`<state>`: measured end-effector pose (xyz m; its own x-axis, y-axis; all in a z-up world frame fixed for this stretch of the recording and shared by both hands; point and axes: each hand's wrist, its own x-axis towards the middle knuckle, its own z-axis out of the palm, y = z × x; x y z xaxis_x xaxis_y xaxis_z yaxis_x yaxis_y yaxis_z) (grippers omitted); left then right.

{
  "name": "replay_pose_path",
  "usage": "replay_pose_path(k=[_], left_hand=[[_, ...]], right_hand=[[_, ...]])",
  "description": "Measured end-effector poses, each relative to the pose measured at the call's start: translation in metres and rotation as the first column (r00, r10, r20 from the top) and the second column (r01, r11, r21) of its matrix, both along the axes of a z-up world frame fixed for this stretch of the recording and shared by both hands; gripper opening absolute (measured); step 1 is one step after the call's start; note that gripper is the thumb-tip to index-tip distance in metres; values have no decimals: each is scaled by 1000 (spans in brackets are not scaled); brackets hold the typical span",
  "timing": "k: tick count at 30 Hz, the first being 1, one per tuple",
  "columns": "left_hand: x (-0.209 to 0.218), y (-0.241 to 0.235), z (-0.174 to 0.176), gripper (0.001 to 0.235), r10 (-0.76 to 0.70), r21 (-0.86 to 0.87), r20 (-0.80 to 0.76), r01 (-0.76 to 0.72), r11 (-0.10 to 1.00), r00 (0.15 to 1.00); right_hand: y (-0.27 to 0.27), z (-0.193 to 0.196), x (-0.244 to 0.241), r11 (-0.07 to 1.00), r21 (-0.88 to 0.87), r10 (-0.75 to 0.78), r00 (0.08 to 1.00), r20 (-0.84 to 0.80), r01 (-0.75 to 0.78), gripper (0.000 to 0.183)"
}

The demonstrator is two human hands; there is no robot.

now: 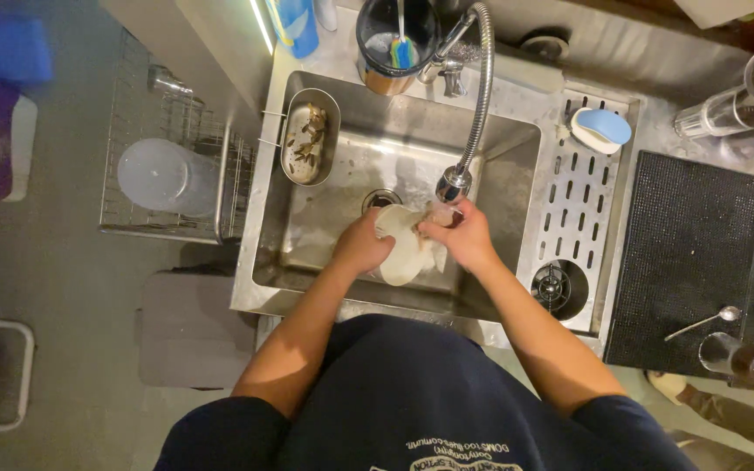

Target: The person rinses a plastic pitcher and a white strainer lid under running water in a stainless steel sink, rubbing and turning them to clean the surfaces. They then fill the pitcher with water from a beverage dispenser, carry it to the counter, and pick up a small strainer over a bowl of food mixture.

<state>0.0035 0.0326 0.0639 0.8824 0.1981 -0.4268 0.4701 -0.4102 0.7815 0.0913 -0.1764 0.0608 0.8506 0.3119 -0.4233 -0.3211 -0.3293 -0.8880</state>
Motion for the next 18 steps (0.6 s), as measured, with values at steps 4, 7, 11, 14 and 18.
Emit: replay_pose_path(k=[4, 7, 11, 14, 18], left_hand=[[8, -8, 12, 58, -72, -24, -67, 71, 997, 995], [5, -9, 0, 60, -142, 27, -15, 142, 990, 990], [2, -16, 3, 58, -176, 77, 111, 168, 983, 978], [-8, -10, -6, 58, -56, 69, 136, 47, 997, 989], [-11, -13, -10, 63, 90, 56, 218, -104, 993, 972]], right_hand=[[19, 31, -6, 977, 129, 136, 963, 233, -169, 47], [33, 61, -8, 878, -268, 470, 602, 646, -397, 49], [24, 15, 2, 575, -759, 798, 416, 436, -307, 16], [18, -3, 20, 500, -829, 847, 342, 407, -253, 12], [1, -32, 31, 608, -754, 693, 630, 351, -249, 22]])
